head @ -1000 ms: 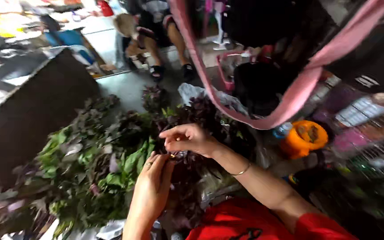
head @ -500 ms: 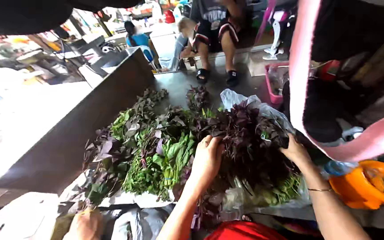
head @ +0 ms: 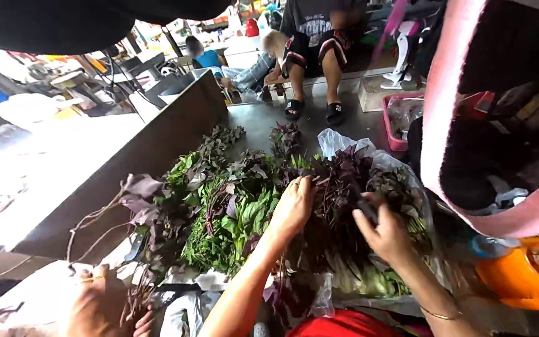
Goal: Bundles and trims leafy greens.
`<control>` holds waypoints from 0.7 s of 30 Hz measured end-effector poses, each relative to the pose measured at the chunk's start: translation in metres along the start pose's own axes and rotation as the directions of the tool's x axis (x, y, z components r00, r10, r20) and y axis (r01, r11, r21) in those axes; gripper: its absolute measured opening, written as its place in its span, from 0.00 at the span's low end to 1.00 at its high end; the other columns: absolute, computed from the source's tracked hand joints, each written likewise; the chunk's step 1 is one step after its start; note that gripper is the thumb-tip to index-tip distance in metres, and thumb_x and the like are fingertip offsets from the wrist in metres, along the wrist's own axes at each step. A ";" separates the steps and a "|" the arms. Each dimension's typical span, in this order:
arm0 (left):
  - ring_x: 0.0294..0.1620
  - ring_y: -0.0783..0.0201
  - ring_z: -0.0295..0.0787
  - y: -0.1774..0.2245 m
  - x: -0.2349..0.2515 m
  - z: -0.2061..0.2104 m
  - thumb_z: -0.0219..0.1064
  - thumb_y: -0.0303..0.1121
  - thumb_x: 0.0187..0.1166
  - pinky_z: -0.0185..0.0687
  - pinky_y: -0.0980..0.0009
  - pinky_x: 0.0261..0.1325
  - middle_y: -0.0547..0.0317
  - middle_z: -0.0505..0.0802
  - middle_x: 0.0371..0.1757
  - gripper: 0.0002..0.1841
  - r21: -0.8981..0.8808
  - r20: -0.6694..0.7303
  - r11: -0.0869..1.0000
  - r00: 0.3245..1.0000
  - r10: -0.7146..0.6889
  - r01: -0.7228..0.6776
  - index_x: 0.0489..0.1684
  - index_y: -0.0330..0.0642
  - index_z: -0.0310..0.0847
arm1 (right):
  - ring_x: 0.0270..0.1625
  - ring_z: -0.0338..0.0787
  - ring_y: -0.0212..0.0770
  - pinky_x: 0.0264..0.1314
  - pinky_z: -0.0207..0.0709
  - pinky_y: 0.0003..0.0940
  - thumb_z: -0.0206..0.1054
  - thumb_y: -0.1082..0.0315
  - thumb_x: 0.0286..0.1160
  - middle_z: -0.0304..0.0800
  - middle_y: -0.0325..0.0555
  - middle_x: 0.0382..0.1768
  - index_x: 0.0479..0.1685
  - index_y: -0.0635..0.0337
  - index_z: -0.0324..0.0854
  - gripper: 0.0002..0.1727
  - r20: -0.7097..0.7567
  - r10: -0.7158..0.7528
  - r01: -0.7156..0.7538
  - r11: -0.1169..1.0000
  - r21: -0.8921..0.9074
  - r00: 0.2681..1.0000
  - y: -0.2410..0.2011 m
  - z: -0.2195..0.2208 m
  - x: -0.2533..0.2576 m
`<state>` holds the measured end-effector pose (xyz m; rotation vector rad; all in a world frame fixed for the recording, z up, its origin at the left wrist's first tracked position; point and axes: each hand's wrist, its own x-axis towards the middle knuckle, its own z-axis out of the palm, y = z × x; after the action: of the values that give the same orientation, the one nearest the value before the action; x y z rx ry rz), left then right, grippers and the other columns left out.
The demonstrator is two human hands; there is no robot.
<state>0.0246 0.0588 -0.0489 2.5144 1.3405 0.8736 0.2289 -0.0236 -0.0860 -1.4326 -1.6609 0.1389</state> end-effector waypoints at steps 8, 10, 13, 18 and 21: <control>0.53 0.47 0.91 0.022 0.000 -0.010 0.50 0.32 0.91 0.84 0.52 0.63 0.40 0.92 0.45 0.16 -0.095 0.097 0.995 0.995 0.030 -0.021 0.55 0.29 0.83 | 0.46 0.96 0.48 0.51 0.89 0.45 0.66 0.70 0.69 0.96 0.54 0.46 0.58 0.67 0.89 0.20 -0.166 -0.172 0.185 0.981 0.062 0.971 -0.025 0.040 0.021; 0.52 0.49 0.92 0.021 -0.004 -0.008 0.51 0.31 0.90 0.85 0.54 0.60 0.42 0.92 0.44 0.16 -0.106 0.054 0.992 0.996 0.078 -0.072 0.53 0.30 0.83 | 0.44 0.96 0.49 0.48 0.89 0.45 0.66 0.69 0.68 0.96 0.55 0.43 0.56 0.67 0.90 0.19 -0.190 -0.163 0.174 0.984 0.042 0.968 -0.025 0.040 0.019; 0.51 0.51 0.93 0.021 -0.011 -0.001 0.53 0.29 0.88 0.86 0.56 0.60 0.43 0.93 0.44 0.14 -0.142 -0.004 0.978 0.988 0.156 -0.155 0.51 0.30 0.85 | 0.45 0.97 0.48 0.49 0.89 0.44 0.67 0.70 0.67 0.97 0.55 0.44 0.54 0.66 0.91 0.17 -0.207 -0.148 0.160 0.986 0.042 0.967 -0.023 0.039 0.015; 0.47 0.52 0.93 0.025 -0.019 0.009 0.55 0.28 0.87 0.87 0.58 0.57 0.44 0.92 0.40 0.13 -0.148 -0.052 0.964 0.975 0.217 -0.223 0.45 0.31 0.86 | 0.45 0.96 0.46 0.49 0.89 0.43 0.67 0.69 0.69 0.97 0.52 0.46 0.55 0.62 0.92 0.17 -0.224 -0.134 0.152 0.986 0.064 0.965 -0.016 0.037 0.006; 0.47 0.53 0.93 0.026 -0.021 0.014 0.54 0.28 0.86 0.86 0.59 0.57 0.45 0.92 0.40 0.12 -0.168 -0.063 0.947 0.962 0.267 -0.274 0.44 0.31 0.85 | 0.49 0.97 0.44 0.54 0.89 0.40 0.68 0.69 0.70 0.98 0.51 0.48 0.50 0.62 0.93 0.14 -0.238 -0.135 0.161 0.983 0.092 0.962 -0.013 0.033 0.001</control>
<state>0.0423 0.0281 -0.0591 2.5888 0.8934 1.0470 0.1976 -0.0116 -0.0967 -1.1888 -1.5370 -0.0196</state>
